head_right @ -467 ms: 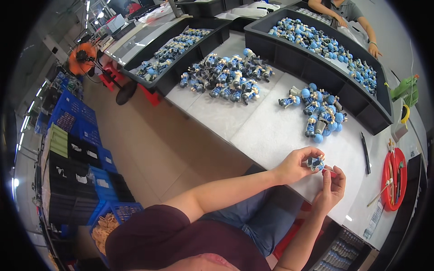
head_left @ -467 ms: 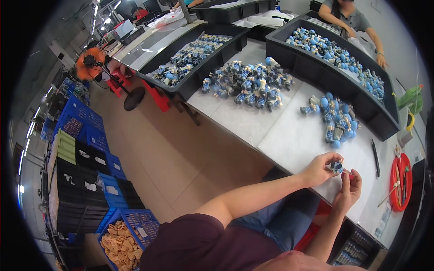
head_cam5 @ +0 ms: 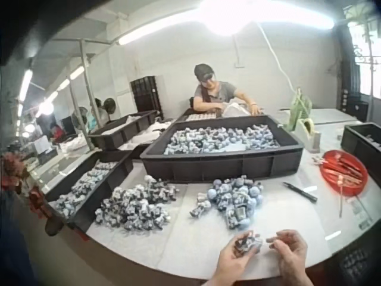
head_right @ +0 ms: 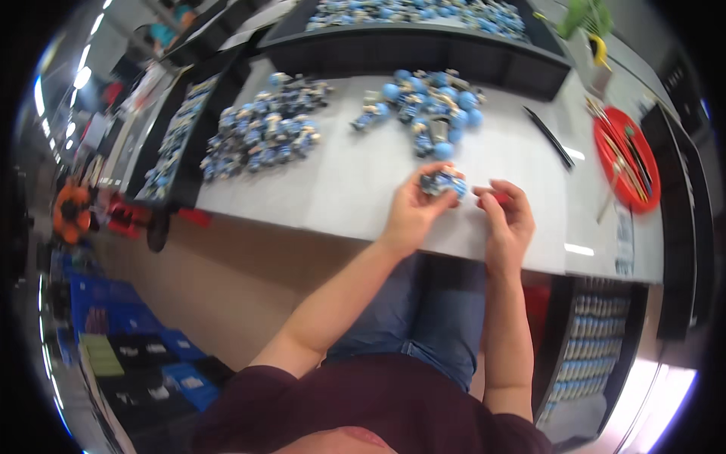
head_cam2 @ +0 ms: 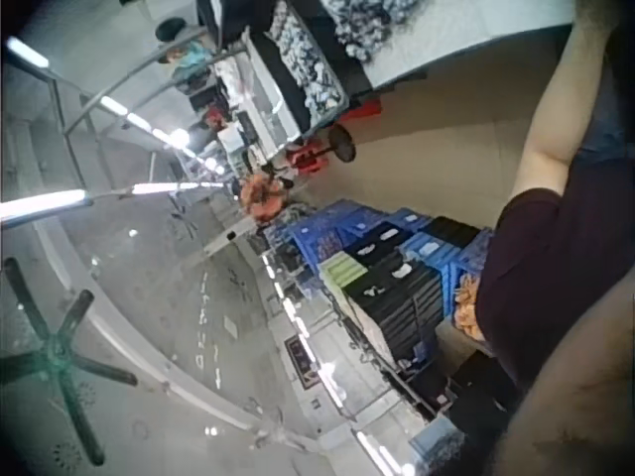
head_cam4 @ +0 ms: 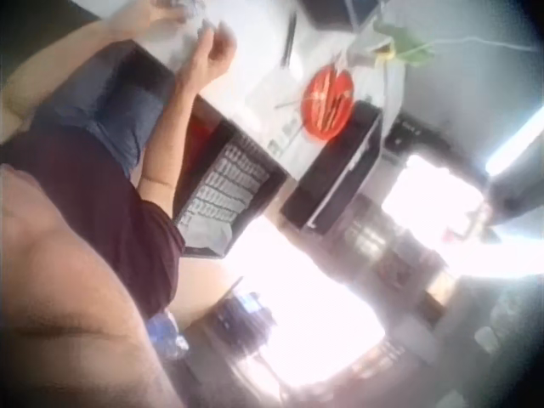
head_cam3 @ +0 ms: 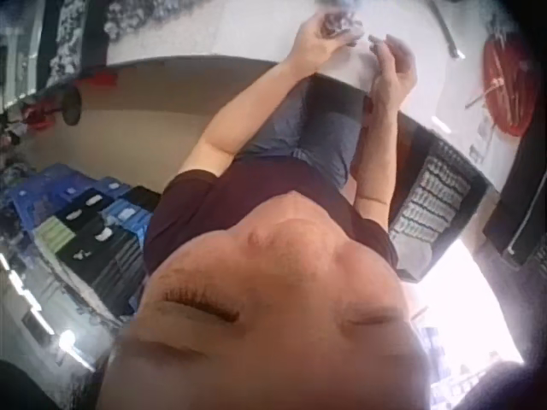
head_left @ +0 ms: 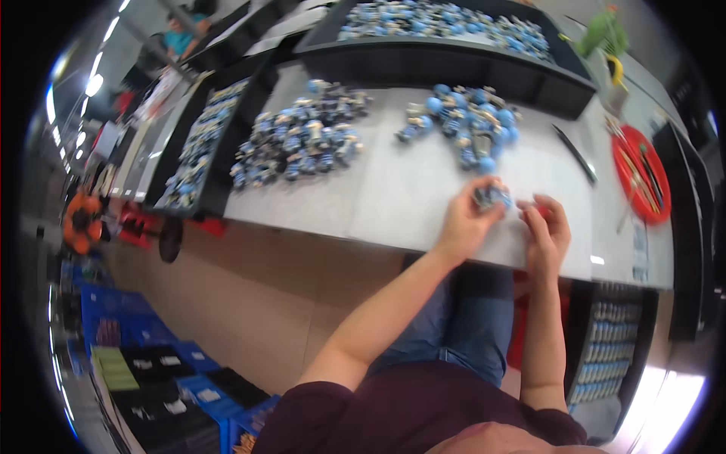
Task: The person assembles small blue and white figurines by hand at a white table. They pick up a figurine body and a separate head, attach the head to the body, and then place the completed figurine into a black tray with rows of similar items. The process is repeated continuously throughout the video.
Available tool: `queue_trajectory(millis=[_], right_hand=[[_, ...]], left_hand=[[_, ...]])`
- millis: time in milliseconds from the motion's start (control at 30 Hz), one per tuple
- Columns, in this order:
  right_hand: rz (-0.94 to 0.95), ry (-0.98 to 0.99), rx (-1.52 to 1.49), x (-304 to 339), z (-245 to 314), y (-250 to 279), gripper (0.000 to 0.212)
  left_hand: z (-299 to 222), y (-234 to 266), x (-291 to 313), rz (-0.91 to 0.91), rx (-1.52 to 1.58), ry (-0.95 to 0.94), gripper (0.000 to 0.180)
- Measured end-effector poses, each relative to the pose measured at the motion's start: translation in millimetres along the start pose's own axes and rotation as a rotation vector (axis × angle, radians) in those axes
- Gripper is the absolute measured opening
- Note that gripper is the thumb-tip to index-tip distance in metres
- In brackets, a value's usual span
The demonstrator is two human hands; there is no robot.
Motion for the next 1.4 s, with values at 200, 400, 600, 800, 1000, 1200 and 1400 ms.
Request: queue_trajectory(millis=[200, 400, 600, 800, 1000, 1200, 1400], right_hand=[[-0.004, 0.014, -0.014, 4, 9, -7, 0.033], [-0.015, -0.010, 0.065, 2, 6, -5, 0.032], [0.024, 0.256, 0.728, -51, 43, 7, 0.018], [-0.054, 0.779, 1.442, -107, 61, 38, 0.023], [0.204, -0.041, 0.461, -43, 32, 3, 0.038], [0.269, -0.297, 0.158, 26, 5, -28, 0.036], [0.181, -0.243, 0.008, 40, -7, -45, 0.036]], left_hand=[[-13, -2, 5, -0.004, -0.027, 0.022, 0.034], [-12, 0, 5, -0.008, -0.020, 0.027, 0.035], [-14, 2, 4, -0.023, 0.016, 0.070, 0.036], [-17, -3, 4, -0.015, -0.042, 0.012, 0.037], [-23, -3, 5, 0.005, -0.135, -0.137, 0.043], [-39, -3, 14, -0.008, -0.167, -0.330, 0.041], [-40, 24, 0, -0.064, 0.161, 0.091, 0.031]])
Point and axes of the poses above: each hand's wrist, its own x-axis away from the middle knuckle, its own y-axis out of the back of the hand, z = x × y, the point moved 10 cm from there along -x, towards the middle knuckle, and after that the axes turned 9 degrees about -z, right-handed, at the moved point
